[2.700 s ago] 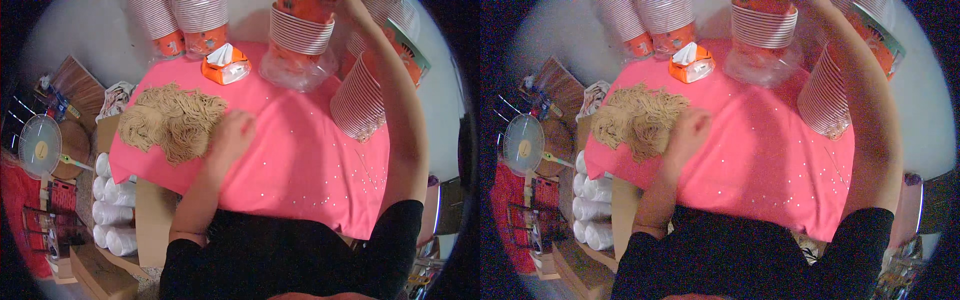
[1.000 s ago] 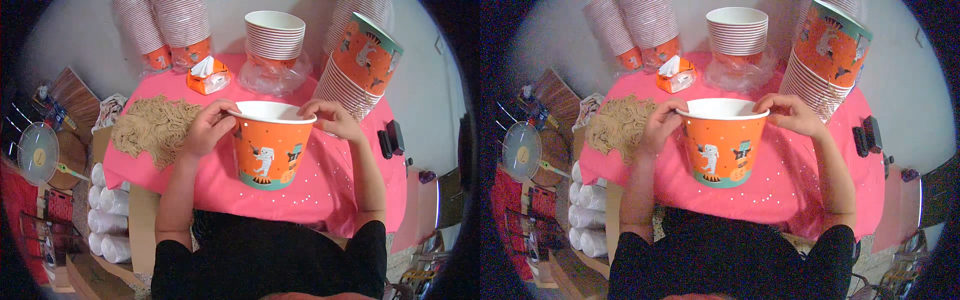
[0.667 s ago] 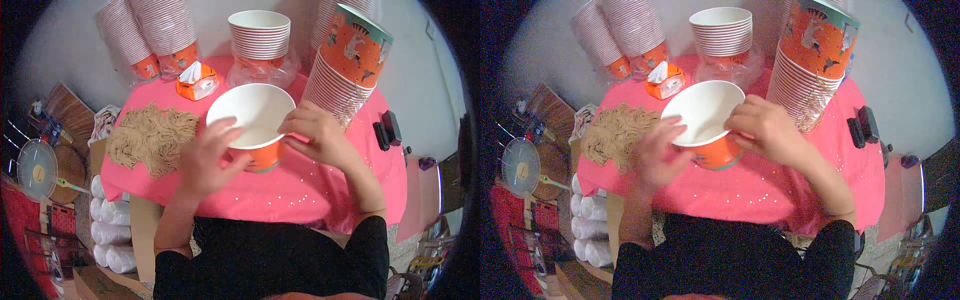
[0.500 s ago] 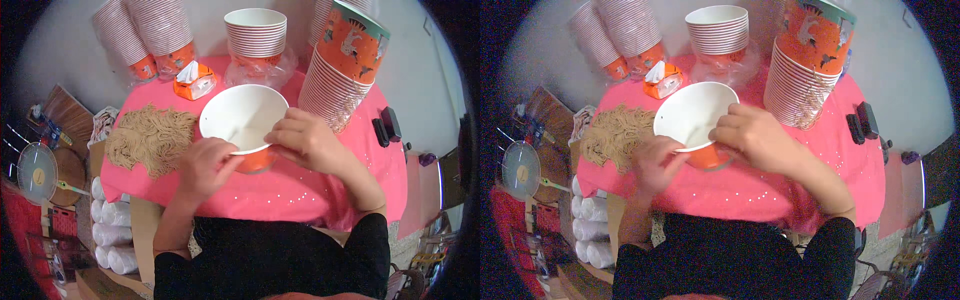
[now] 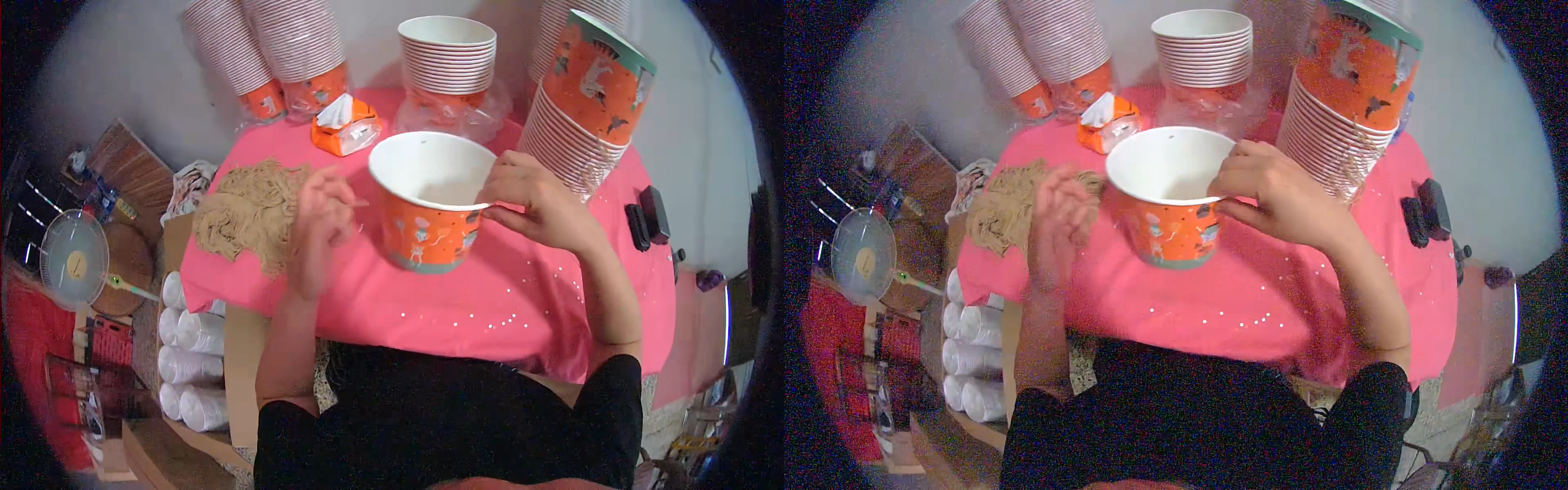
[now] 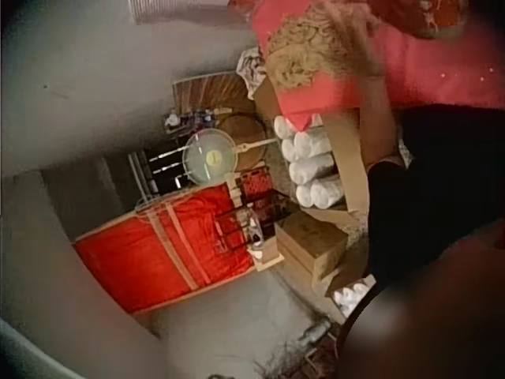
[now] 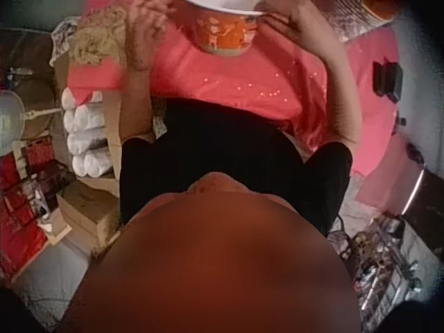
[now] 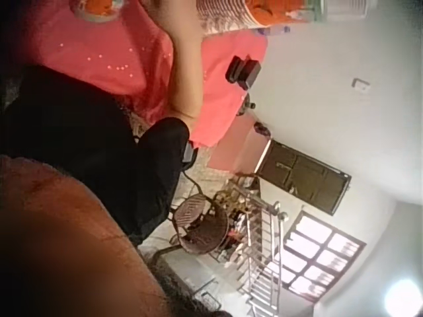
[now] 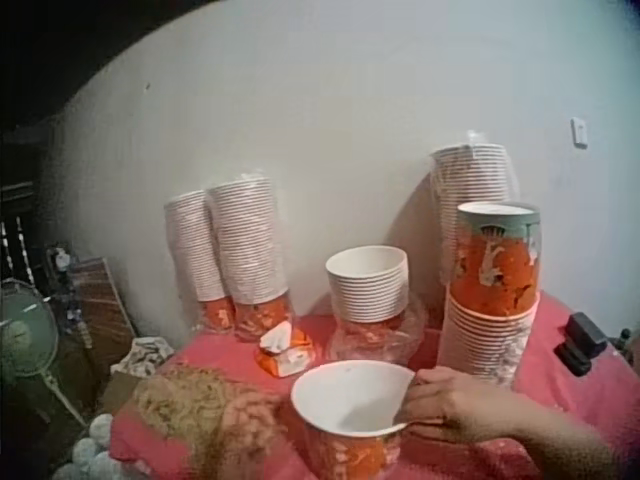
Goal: Attaching rubber bands across the openings of paper cups as part of a manufacturing or packaging process.
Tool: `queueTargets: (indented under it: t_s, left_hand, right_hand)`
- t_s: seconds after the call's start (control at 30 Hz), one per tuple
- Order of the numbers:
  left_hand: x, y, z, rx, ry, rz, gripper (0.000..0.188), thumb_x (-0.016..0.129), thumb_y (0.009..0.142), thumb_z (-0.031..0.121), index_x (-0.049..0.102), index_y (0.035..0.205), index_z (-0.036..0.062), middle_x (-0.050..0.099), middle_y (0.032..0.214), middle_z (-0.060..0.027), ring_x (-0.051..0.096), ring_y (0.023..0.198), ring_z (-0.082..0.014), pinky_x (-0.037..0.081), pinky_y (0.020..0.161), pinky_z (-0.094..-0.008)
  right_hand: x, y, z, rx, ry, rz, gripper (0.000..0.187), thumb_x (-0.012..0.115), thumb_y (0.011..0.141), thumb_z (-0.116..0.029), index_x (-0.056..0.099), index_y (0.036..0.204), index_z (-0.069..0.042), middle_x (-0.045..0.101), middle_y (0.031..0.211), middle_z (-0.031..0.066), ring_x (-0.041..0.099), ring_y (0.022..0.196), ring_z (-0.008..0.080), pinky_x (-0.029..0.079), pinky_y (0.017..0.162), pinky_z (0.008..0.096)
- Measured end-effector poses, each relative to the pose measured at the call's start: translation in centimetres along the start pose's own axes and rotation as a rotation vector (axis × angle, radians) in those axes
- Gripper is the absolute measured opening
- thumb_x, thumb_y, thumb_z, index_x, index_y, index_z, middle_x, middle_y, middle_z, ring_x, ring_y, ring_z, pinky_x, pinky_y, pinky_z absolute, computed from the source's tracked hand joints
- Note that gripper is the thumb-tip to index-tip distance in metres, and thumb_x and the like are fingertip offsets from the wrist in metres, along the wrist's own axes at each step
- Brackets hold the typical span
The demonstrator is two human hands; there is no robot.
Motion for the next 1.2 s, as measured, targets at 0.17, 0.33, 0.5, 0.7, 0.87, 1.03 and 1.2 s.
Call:
queueTargets:
  t_s: [0.17,0.33,0.5,0.7,0.87,1.03,1.2]
  left_hand:
    - [3.5,-0.8,-0.2,-0.122,-0.276,-0.264,0.05,0.05,0.09,0.017,0.037,0.135,-0.0006,0.053,0.101,-0.0047,0.041,0.069,-0.0031,0.039,0.065,-0.0191]
    - [6.0,-1.8,0.2,0.027,-0.092,-0.276,0.036,0.049,0.096,0.006,0.041,0.13,-0.002,0.056,0.099,-0.0061,0.045,0.073,-0.003,0.039,0.064,-0.0178]
    - [6.2,-2.6,0.6,0.236,0.206,-0.118,0.031,0.052,0.095,-0.003,0.047,0.125,0.0026,0.057,0.097,-0.0039,0.047,0.072,-0.0032,0.041,0.061,-0.0187]
    - [6.4,-4.1,-0.1,0.273,0.118,-0.047,0.029,0.049,0.096,-0.007,0.046,0.125,-0.0014,0.059,0.098,-0.0067,0.054,0.086,-0.0083,0.045,0.076,-0.0214]
    - [6.5,-4.3,-0.7,0.246,0.03,-0.082,0.024,0.053,0.094,-0.006,0.053,0.118,-0.0004,0.059,0.1,-0.0065,0.056,0.088,-0.0099,0.046,0.078,-0.0234]
    - [6.6,-4.7,0.6,0.485,0.547,-0.075,0.015,0.067,0.084,-0.005,0.064,0.097,0.0015,0.061,0.091,-0.0078,0.06,0.076,-0.0165,0.049,0.067,-0.027]
    - [7.0,-5.2,0.7,0.659,0.787,-0.02,0.015,0.073,0.073,-0.002,0.064,0.083,0.0048,0.06,0.079,-0.0069,0.061,0.068,-0.0227,0.048,0.059,-0.0324]
  right_hand:
    - [1.0,0.4,-0.3,0.018,0.017,0.027,0.017,0.07,0.077,-0.003,0.065,0.093,-0.002,0.061,0.083,0.0113,0.059,0.088,0.0319,0.048,0.076,0.0409]
    - [2.6,0.7,-0.8,0.063,0.035,0.022,0.019,0.071,0.077,-0.006,0.065,0.094,-0.002,0.061,0.082,0.0126,0.061,0.081,0.0325,0.049,0.071,0.0403]
    - [2.4,1.0,-1.8,0.065,0.041,0.1,0.027,0.075,0.073,-0.013,0.064,0.096,-0.005,0.063,0.089,0.0104,0.061,0.088,0.033,0.048,0.076,0.0444]
    - [2.5,1.1,-5.1,-0.046,-0.001,0.217,0.026,0.078,0.07,-0.021,0.065,0.09,-0.01,0.056,0.084,0.0049,0.055,0.086,0.0253,0.04,0.075,0.0388]
    - [3.5,1.6,-5.2,-0.081,0.028,0.22,0.017,0.074,0.075,-0.019,0.064,0.086,-0.01,0.054,0.081,0.0046,0.054,0.086,0.0242,0.039,0.075,0.038]
    - [3.6,1.3,-4.9,-0.067,0.058,0.172,0.017,0.076,0.074,-0.008,0.066,0.087,-0.008,0.058,0.084,0.005,0.056,0.086,0.0266,0.041,0.08,0.0391]
    - [3.0,0.8,-4.0,-0.025,0.034,0.139,0.016,0.075,0.075,-0.007,0.065,0.087,-0.007,0.058,0.083,0.0063,0.056,0.087,0.0282,0.042,0.083,0.0405]
Point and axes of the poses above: each hand's wrist, its own y-axis towards the middle knuckle, its own x-axis out of the palm, z = x × y, the point moved 7 cm from there along y, towards the middle knuckle
